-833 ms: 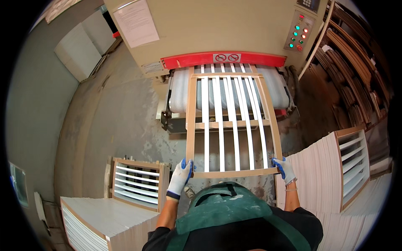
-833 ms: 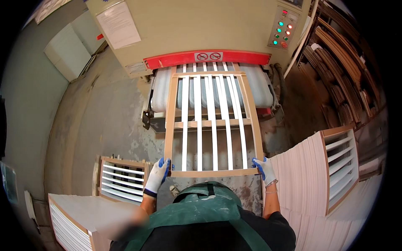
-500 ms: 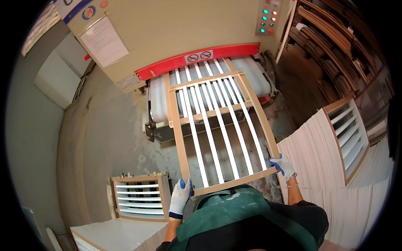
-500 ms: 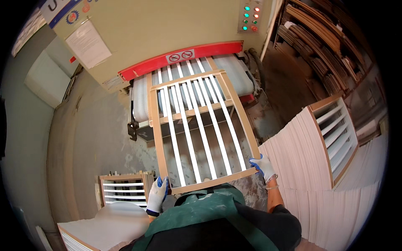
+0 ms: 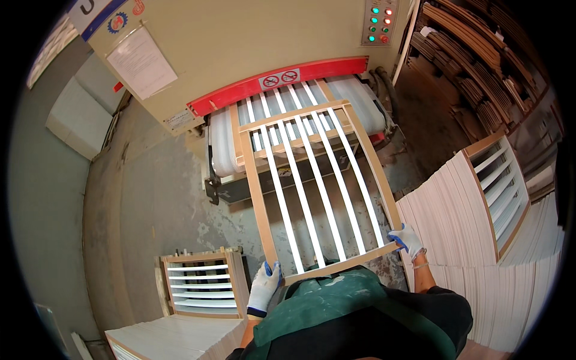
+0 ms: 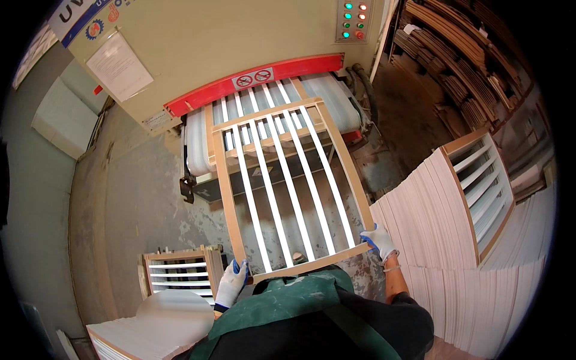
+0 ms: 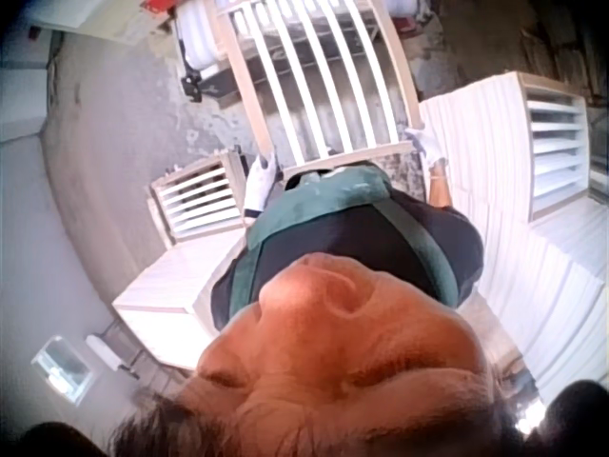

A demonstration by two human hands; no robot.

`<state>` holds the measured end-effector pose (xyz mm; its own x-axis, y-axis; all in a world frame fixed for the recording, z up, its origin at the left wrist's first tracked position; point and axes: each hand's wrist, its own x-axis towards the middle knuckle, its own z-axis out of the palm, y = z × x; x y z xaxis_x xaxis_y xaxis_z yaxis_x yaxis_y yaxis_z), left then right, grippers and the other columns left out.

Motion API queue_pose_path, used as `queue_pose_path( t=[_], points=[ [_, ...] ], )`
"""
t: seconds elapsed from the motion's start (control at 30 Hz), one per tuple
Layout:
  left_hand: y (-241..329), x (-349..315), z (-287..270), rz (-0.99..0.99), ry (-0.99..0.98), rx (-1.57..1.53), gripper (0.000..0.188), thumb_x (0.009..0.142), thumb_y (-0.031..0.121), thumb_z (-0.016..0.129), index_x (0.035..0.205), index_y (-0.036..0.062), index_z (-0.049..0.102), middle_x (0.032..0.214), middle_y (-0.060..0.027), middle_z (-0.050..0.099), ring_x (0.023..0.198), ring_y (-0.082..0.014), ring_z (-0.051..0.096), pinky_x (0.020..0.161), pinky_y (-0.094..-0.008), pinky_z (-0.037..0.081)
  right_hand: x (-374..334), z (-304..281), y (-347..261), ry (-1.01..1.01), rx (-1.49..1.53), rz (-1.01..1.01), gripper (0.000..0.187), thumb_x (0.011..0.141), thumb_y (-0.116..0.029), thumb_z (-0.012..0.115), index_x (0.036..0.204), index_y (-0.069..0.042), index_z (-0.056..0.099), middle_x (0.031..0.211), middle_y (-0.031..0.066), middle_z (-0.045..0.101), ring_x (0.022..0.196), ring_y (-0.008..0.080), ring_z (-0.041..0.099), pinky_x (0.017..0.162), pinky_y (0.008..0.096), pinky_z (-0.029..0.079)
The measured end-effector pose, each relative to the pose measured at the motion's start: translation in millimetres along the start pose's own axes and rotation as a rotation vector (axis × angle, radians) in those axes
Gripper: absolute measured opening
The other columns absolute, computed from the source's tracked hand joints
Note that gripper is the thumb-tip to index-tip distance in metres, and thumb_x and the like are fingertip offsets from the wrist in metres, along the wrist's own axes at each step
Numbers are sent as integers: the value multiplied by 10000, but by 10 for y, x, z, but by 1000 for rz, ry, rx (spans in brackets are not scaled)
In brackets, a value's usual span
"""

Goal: The person repeatedly picks up white slatted wooden frames from a stack and feeds them into a UV coating machine. The person handles the frames with gloved hands, placing them onto the machine's conveyor belt one at a time.

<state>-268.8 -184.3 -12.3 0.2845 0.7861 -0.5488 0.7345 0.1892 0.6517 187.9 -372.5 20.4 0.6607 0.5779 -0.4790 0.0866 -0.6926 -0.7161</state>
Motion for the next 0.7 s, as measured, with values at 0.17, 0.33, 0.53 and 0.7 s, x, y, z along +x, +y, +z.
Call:
queue_pose_path(
  t=[0.17, 0.33, 0.53, 0.7],
  points=[
    [83, -40, -28, -9, 8, 84, 617, 985, 542, 475, 1304, 21, 559, 1259, -285, 609, 1209, -422, 566, 1030, -466, 440, 17, 32, 129, 28, -23, 33, 296, 793, -217, 743, 948, 27, 679, 675, 54, 617, 545, 135, 578, 490, 301, 500],
    [152, -104, -46, 42, 1, 19, 570, 991, 510, 490, 1293, 32, 564, 1237, -278, 623, 1177, -423, 586, 1008, -471, 456, 62, 45, 205, 6, 74, 30, 285, 770, -221, 752, 907, 14, 668, 660, 53, 603, 541, 140, 585, 469, 309, 504],
    [62, -52, 13, 59, -1, -20, 543, 989, 492, 505, 1289, 44, 571, 1229, -283, 625, 1170, -431, 588, 1002, -475, 459, 86, 64, 197, 38, 67, 62, 309, 762, -229, 770, 941, 0, 664, 702, 71, 622, 546, 153, 598, 455, 320, 515],
    [66, -55, 19, 31, -4, 24, 542, 989, 494, 496, 1262, 34, 582, 1231, -298, 618, 1164, -435, 590, 992, -485, 457, 82, 106, 161, 25, 65, 74, 266, 799, -198, 756, 977, -30, 654, 650, 20, 591, 498, 118, 552, 434, 280, 482]
  ],
)
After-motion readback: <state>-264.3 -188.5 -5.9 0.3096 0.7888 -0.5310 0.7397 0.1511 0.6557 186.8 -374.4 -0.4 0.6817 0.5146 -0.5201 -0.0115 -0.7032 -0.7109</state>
